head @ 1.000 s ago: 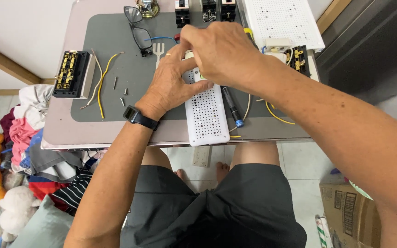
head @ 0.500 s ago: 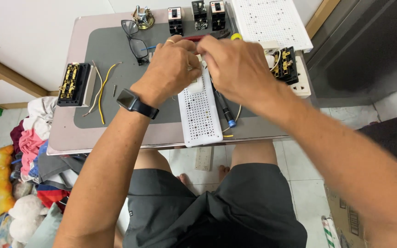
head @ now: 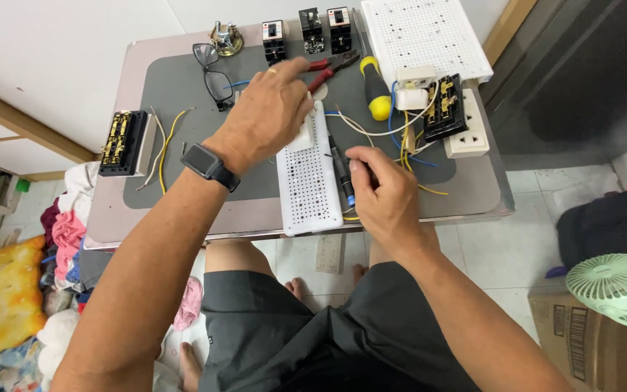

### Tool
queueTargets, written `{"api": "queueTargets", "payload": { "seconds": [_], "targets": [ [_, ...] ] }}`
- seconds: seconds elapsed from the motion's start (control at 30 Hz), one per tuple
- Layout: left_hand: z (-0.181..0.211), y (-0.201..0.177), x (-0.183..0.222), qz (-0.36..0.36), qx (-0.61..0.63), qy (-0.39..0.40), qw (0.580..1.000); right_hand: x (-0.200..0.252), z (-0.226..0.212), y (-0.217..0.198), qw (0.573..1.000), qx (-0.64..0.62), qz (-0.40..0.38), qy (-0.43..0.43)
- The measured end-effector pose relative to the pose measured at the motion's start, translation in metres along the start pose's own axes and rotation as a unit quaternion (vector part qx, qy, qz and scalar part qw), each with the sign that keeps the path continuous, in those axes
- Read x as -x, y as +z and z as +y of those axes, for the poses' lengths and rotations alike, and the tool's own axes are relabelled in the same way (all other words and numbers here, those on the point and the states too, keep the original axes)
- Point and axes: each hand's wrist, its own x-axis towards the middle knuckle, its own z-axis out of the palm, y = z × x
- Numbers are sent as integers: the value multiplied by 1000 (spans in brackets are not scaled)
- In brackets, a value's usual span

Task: Wiring and mounting electrical components like switches and sockets onto a perforated plastic base using hand tools.

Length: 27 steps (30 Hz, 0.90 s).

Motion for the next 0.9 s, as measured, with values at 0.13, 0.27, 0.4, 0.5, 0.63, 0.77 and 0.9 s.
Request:
{"api": "queueTargets", "payload": {
  "seconds": [0.13,0.27,0.4,0.5,0.63,0.77,0.9],
  "targets": [
    [2,-26,-6,68,77,6,995,3,7,0,1000,1,5,29],
    [-21,-29,14,79,41,-39,995,4,8,-6,998,-21,-16,54],
    [-52,-29,78,13,-57,-102,993,8,8,-6,991,-59,-19,122],
    [-87,-1,139,42,-325,-14,945,6,15,-5,987,-113,-13,112],
    [-90,-18,157,23,-255,-31,966,9,17,-3,990,-99,-18,99],
    [-67,-36,120,48,-157,-47,985,10,19,0,987,-115,6,116],
    [-2,-47,60,52,49,-8,997,8,17,2,977,-153,35,144]
  ]
}}
